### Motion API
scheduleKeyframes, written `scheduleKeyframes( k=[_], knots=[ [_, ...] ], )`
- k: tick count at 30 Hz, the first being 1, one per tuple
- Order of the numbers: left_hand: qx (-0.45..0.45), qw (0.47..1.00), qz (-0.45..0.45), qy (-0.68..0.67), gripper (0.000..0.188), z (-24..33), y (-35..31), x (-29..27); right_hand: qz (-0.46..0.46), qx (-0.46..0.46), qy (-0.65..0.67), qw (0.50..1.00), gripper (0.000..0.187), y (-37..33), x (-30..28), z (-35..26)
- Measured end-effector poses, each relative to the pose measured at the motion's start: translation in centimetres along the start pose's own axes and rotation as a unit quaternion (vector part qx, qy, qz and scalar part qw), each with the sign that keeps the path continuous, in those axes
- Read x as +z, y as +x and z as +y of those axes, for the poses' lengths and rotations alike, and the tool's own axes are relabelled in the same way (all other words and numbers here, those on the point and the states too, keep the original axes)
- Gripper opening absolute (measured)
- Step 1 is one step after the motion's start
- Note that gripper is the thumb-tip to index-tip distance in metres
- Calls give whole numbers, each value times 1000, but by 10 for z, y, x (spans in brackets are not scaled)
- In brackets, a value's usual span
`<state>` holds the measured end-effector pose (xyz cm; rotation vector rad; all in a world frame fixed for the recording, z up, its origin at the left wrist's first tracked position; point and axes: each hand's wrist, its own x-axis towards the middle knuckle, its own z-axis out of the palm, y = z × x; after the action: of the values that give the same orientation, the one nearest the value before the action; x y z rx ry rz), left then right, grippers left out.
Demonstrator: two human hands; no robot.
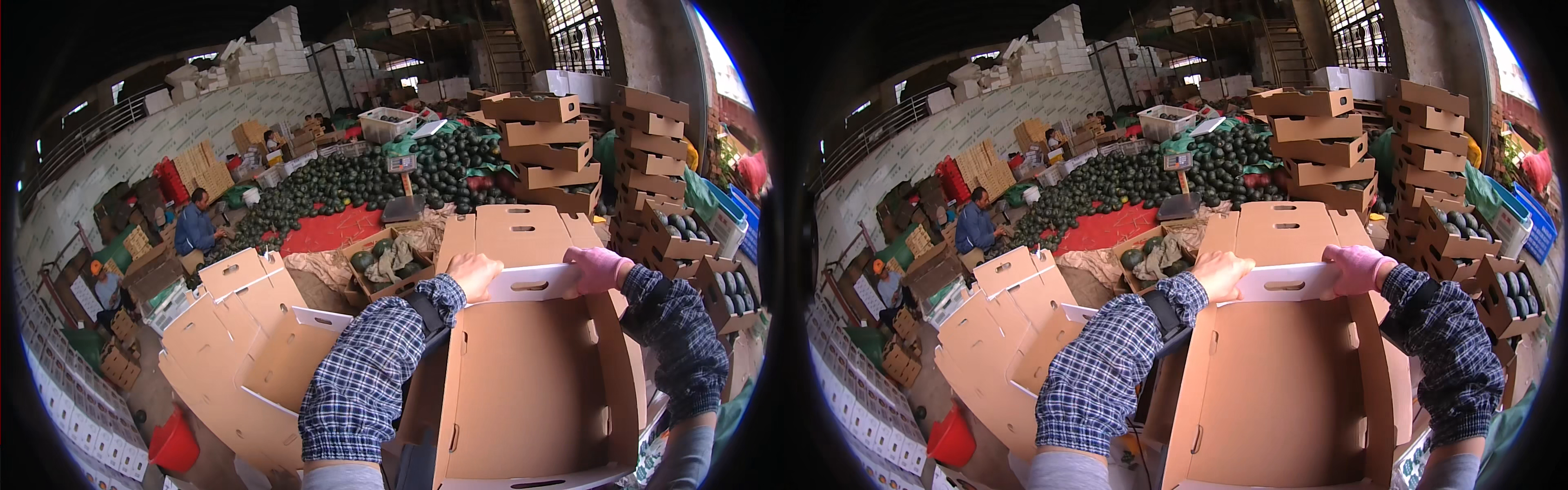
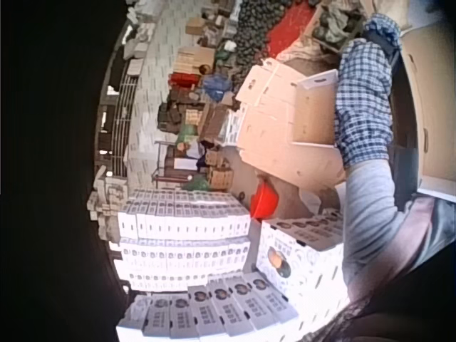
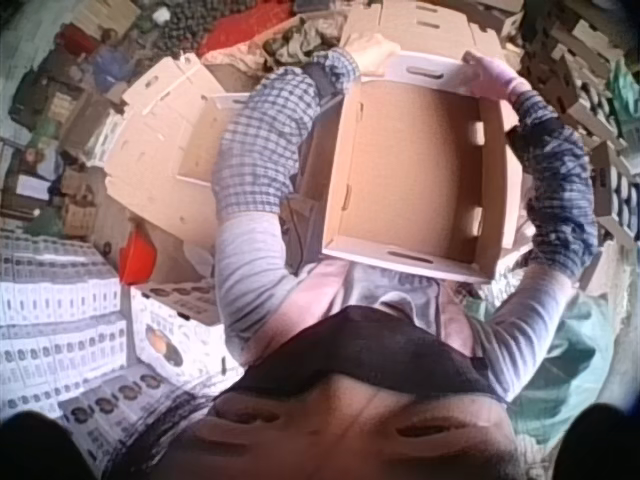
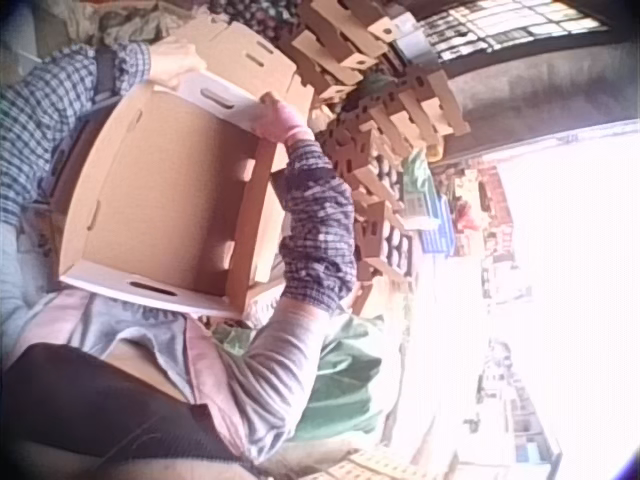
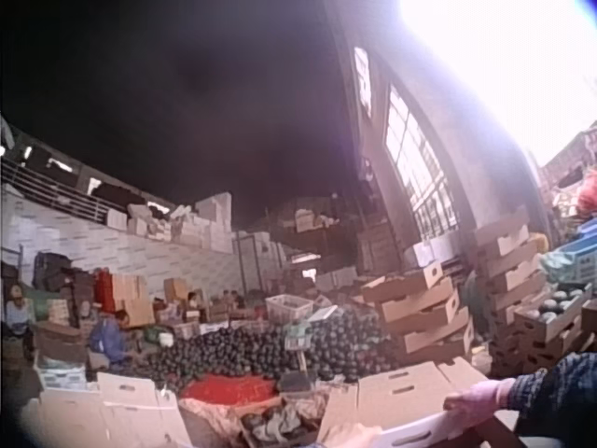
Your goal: Assembling flat cardboard boxes for shipping produce in a warehouse.
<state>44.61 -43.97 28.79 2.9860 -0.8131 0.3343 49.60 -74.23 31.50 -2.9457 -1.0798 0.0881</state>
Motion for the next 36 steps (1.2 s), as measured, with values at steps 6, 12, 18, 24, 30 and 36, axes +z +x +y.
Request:
scheduleKeyframes(
  k=[6, 12, 18, 24, 30, 36],
  knots=[
    [-269, 945, 175, -56, 39, -77, -131, -68, 135, -38, 506, 851, 72, -85, -19, 10],
    [-582, 676, 274, -359, 49, -99, -386, -53, 99, 43, 357, 928, 63, -196, 19, 68],
    [-770, 527, 230, -277, 58, -94, -498, 30, -72, 247, 232, 938, 77, -162, 59, 37],
    [-540, 824, 130, -111, 93, -18, -329, 31, -53, 298, 142, 943, 92, -149, 55, 3],
    [-261, 781, -33, -566, 99, 44, -190, 49, -47, 317, 63, 945, 85, -151, 47, -16],
    [-192, 902, 15, -386, 83, 44, -186, 13, -23, 259, 3, 966, 88, -156, 33, -23]
  ],
)
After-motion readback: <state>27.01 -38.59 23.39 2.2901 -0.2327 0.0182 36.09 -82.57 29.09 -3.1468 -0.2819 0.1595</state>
